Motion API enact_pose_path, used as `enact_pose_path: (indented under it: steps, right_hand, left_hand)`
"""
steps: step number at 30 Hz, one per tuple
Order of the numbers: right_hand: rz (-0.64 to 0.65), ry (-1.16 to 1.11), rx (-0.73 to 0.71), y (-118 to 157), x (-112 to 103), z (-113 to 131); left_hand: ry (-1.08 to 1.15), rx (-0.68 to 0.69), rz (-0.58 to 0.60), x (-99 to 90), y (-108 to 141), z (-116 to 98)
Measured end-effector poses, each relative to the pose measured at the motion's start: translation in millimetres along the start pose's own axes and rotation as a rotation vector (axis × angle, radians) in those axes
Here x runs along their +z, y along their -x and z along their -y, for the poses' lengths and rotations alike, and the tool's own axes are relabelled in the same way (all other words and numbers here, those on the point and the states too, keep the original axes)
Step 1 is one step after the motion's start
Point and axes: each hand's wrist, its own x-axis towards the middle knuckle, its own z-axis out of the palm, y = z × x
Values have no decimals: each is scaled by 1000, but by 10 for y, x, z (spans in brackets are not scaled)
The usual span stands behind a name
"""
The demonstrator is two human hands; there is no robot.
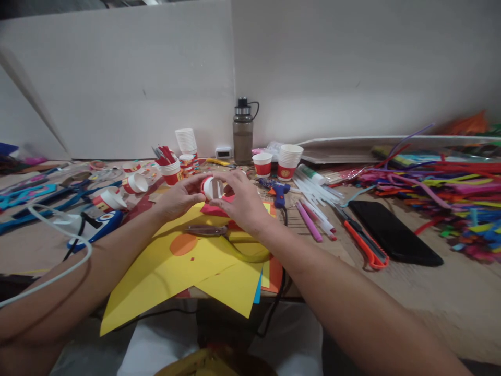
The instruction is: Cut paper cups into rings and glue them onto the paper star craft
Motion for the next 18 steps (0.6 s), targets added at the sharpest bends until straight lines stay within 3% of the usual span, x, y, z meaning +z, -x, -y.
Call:
enact_pose_path:
  steps: [18]
  right_hand:
    - [-1, -68, -3, 10, 19, 3]
  left_hand:
    - [43, -88, 13, 7, 27, -15]
